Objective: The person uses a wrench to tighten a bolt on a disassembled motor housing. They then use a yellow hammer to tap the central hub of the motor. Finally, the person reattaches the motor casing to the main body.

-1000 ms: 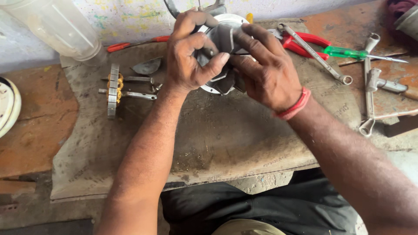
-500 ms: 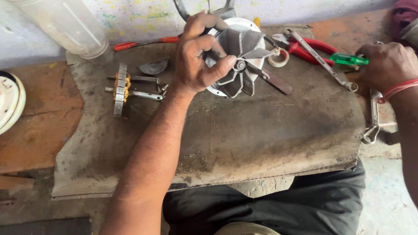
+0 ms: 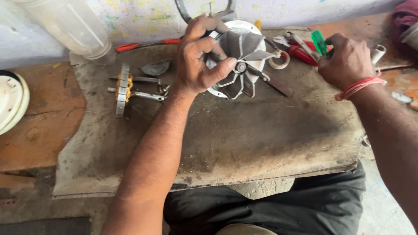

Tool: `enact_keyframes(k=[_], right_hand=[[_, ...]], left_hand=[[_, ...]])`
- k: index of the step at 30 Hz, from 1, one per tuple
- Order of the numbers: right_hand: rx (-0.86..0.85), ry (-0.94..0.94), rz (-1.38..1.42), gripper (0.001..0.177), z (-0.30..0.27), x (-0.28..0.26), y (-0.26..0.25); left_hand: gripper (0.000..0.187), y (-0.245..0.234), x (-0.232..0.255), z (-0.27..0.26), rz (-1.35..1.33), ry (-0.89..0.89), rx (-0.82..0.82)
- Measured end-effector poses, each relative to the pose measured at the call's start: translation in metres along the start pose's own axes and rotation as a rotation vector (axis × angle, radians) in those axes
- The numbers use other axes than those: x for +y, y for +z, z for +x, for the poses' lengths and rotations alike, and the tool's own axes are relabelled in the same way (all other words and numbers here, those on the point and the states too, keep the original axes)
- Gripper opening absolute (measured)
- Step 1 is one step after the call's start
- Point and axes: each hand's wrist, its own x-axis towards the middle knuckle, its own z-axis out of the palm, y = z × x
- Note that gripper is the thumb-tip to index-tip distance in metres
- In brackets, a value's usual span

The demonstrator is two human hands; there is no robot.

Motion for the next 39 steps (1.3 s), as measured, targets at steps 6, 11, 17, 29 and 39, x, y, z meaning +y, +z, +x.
enact_keyframes(k=[6, 11, 17, 29, 39], right_hand=[[-0.032, 0.158, -0.070, 0.027, -0.006, 0.065, 0.025], [-0.209, 0.197, -0.260, 0.029, -0.016, 0.173, 0.072], [-0.245, 0.373, -0.090, 0.040, -0.018, 0.170, 0.057], [0.090, 0.332, -0.084, 0.041, -0.025, 0.087, 0.010], [0.189, 0.365, 1.119, 0.013, 0.013, -0.013, -0.070]], left_hand=[[0.035, 0.000, 0.001, 0.000, -0.042, -0.031, 0.007], [0.033, -0.002, 0.003, 0.000, 0.020, 0.012, 0.005], [0.041, -0.001, 0.002, 0.001, 0.018, 0.003, 0.000], [0.042, 0.004, 0.002, -0.001, 0.025, -0.016, 0.027], [0.044, 0.002, 0.004, 0.000, 0.019, -0.001, 0.042]])
